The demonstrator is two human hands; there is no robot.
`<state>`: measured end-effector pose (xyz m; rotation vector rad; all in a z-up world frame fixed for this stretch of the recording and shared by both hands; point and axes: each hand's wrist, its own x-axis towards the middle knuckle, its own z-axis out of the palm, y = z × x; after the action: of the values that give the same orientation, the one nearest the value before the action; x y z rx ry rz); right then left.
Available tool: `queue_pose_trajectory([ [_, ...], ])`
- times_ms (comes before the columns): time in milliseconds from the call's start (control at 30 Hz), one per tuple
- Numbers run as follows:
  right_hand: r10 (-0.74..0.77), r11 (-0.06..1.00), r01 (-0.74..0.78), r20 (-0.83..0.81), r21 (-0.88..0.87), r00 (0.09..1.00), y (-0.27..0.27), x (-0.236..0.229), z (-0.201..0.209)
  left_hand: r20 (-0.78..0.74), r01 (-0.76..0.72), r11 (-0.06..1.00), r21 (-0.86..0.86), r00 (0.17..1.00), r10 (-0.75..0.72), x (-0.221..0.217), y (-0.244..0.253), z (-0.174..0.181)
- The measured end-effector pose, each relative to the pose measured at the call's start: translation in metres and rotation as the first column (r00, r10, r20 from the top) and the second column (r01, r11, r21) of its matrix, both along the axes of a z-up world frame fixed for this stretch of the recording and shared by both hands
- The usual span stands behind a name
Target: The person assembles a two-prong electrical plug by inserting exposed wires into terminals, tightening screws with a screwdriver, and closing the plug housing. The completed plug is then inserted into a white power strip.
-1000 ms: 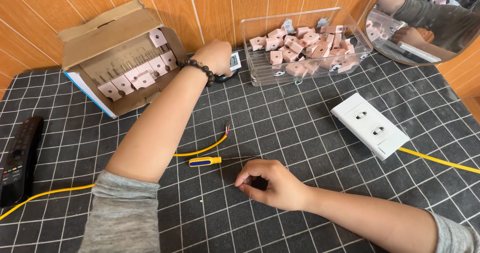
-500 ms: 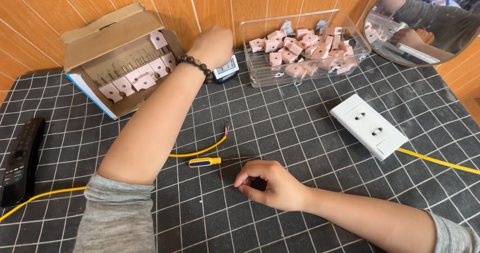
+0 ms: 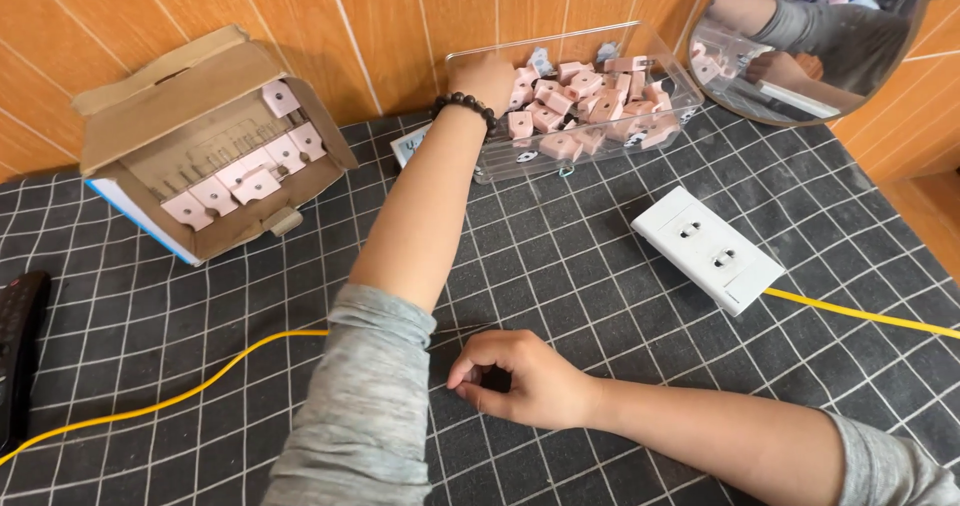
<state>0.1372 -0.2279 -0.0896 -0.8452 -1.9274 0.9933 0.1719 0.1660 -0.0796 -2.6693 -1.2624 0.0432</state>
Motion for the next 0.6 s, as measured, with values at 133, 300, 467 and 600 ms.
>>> queue_pose_trajectory([
  [133, 0.012, 1.0, -0.012, -0.007, 0.008, 1.0, 0.001, 0.0, 0.0, 0.039, -0.058, 0.997, 0.043, 0.998, 0.056, 0.007, 0.011, -0.009],
  [300, 0.004, 1.0, -0.004, 0.014, 0.015, 1.0, 0.0, 0.0, -0.001, -0.053, -0.215, 0.955, -0.202, 0.977, 0.209, 0.014, -0.005, -0.002],
  [467, -0.026, 0.999, 0.026, -0.002, -0.044, 1.0, 0.0, 0.001, -0.001, -0.057, -0.161, 0.982, 0.095, 0.984, 0.166, 0.013, -0.02, 0.021],
  [600, -0.071, 0.934, -0.023, -0.246, -0.356, 0.967, 0.004, 0.009, -0.019, 0.037, 0.067, 0.866, 0.496, 0.994, -0.098, -0.033, -0.092, 0.091],
])
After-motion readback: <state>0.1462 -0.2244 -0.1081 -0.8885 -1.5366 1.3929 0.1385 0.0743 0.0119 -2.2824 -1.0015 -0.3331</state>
